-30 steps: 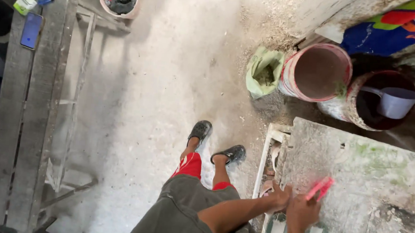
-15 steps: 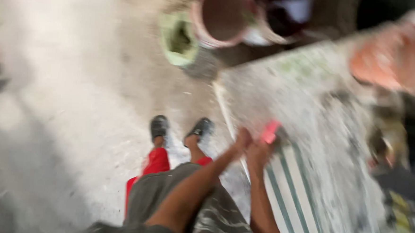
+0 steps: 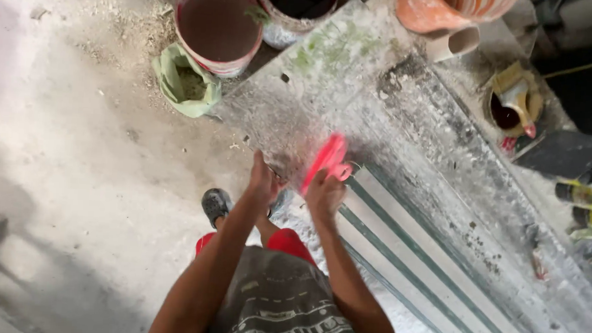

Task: Scraping and brushing debris from a long piece of construction material.

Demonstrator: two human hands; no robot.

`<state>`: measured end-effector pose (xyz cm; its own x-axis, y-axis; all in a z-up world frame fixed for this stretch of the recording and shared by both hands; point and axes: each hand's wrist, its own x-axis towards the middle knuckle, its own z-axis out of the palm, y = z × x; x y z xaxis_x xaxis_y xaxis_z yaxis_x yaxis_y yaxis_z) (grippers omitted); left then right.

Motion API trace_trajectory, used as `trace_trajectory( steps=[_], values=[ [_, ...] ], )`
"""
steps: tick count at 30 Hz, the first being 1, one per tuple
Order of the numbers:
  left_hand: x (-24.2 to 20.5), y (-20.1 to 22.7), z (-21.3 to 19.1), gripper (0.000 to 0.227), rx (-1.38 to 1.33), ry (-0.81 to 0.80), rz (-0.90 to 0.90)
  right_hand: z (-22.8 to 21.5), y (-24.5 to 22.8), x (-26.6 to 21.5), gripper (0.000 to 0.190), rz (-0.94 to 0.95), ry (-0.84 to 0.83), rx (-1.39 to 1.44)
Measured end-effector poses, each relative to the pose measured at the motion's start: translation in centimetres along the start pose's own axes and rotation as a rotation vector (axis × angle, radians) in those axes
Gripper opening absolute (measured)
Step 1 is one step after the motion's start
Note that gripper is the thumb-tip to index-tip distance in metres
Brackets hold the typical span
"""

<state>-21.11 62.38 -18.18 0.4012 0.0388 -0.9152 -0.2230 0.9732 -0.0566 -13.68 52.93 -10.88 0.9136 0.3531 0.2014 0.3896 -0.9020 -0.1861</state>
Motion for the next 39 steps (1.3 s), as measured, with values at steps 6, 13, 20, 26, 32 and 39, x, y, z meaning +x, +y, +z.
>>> trace_trajectory(
  steps=[6,13,20,26,32,39],
  values=[
    [1.1,1.8,0.7,0.109,0.012,0.085,0.082,3.0,-3.5,3.1,0.086,-0.305,0.012,-0.207],
    [-1.6,6.5,2.2,0.088,0.172,0.125,0.197,15.1,2.0,6.3,0.041,-0.357,0.167,-0.165],
    [-2.5,10.6,1.6,0.104,0.477,0.344,0.441,11.4,-5.3,26.7,0.045,-0.346,0.269,0.231],
    [0.7,17.1,1.0,0.08,1.566,0.544,0.628,4.5,-11.7,18.2,0.048,-0.515,0.215,0.04],
    [-2.5,20.1,6.7,0.089,1.841,0.001,0.517,20.6,1.9,34.9,0.057,-0.014,0.194,-0.488],
    [-0.9,23.0,4.9,0.078,1.746,-0.272,0.472,12.7,-10.0,18.2,0.049,-0.369,0.065,-0.234]
  ],
)
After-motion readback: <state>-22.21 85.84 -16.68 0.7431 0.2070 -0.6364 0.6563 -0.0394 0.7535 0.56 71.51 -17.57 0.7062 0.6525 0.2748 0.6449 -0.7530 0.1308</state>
